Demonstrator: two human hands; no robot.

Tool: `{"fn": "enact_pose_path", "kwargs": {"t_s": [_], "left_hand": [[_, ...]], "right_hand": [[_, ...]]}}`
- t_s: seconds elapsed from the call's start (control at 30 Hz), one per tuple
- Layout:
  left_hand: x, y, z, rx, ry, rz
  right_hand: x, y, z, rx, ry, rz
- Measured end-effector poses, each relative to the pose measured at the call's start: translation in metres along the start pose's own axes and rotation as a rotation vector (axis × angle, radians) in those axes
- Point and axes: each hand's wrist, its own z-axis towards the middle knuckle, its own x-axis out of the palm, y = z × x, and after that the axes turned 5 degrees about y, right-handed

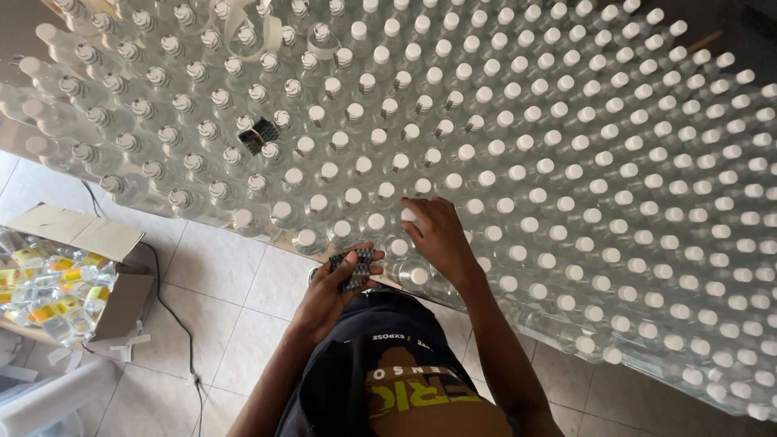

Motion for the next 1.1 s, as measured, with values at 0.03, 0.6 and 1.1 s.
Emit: {"fn": "enact_pose_path", "kwargs": {"t_s": [0.03,0.6,1.1], "left_hand": [[0.000,0.001,0.000,-0.001,0.000,0.001],[-0.013,0.005,-0.003,-0.108,0.068,0.034],[-0.020,-0.017,-0.018,-0.048,-0.037,0.038]], "right_hand": [[-0.008,0.006,-0.002,0.001,0.000,0.001],[-0.030,0.073,-0.032,-0.044,0.041,0.837],[-0.008,0.069,0.029,-0.013,-0.270,0.492]]}}
